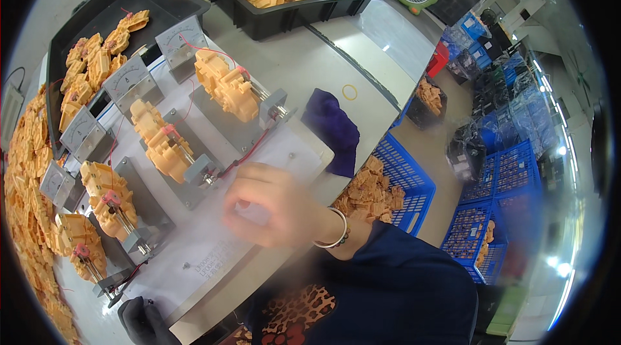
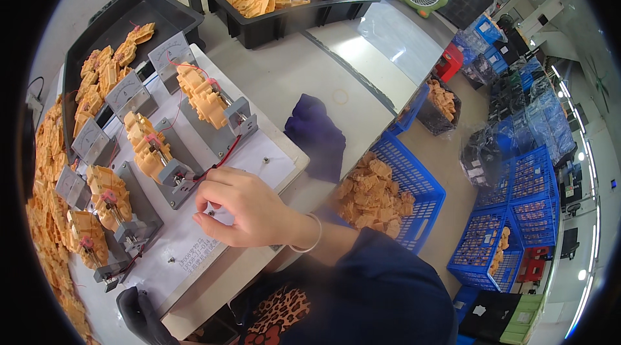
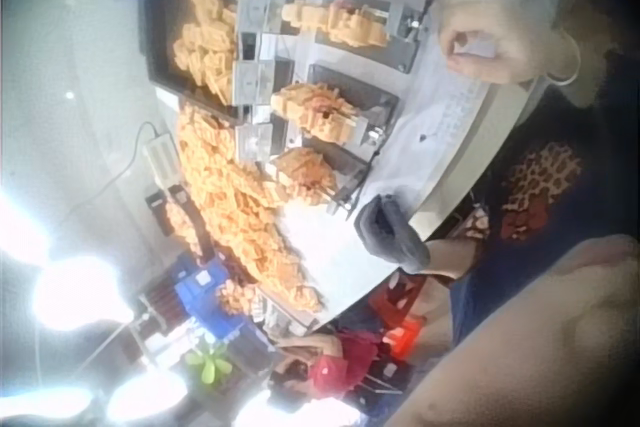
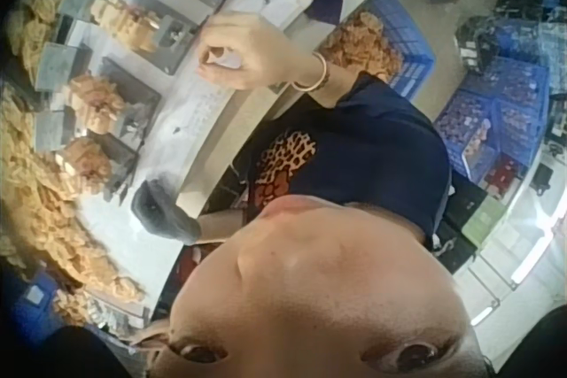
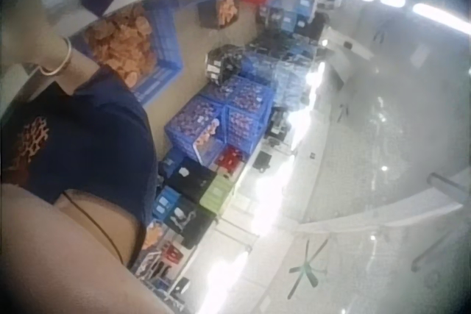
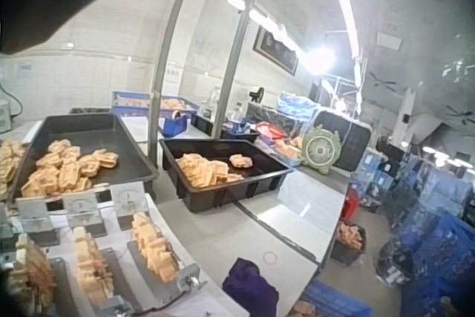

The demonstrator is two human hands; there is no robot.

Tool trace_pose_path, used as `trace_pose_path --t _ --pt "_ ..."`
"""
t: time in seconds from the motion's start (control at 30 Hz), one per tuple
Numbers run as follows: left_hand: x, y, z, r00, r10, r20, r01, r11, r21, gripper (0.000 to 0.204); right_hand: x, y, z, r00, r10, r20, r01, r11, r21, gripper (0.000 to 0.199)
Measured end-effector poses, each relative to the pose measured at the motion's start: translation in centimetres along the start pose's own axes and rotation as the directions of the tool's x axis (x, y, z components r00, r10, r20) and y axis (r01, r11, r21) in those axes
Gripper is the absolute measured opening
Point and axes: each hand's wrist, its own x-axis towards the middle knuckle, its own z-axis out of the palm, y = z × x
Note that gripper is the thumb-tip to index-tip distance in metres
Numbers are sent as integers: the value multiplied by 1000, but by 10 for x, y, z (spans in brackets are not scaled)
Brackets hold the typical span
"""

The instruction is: Testing yellow plastic toy motor components using an analog testing jig to check electrical connectivity or performance.

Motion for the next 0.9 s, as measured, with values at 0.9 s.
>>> trace_pose_path --t 0.9 --pt "0 -4 5 999 -53 3 53 993 110 25 -1 0 0 1000 10 25 -10 999 -37 14"
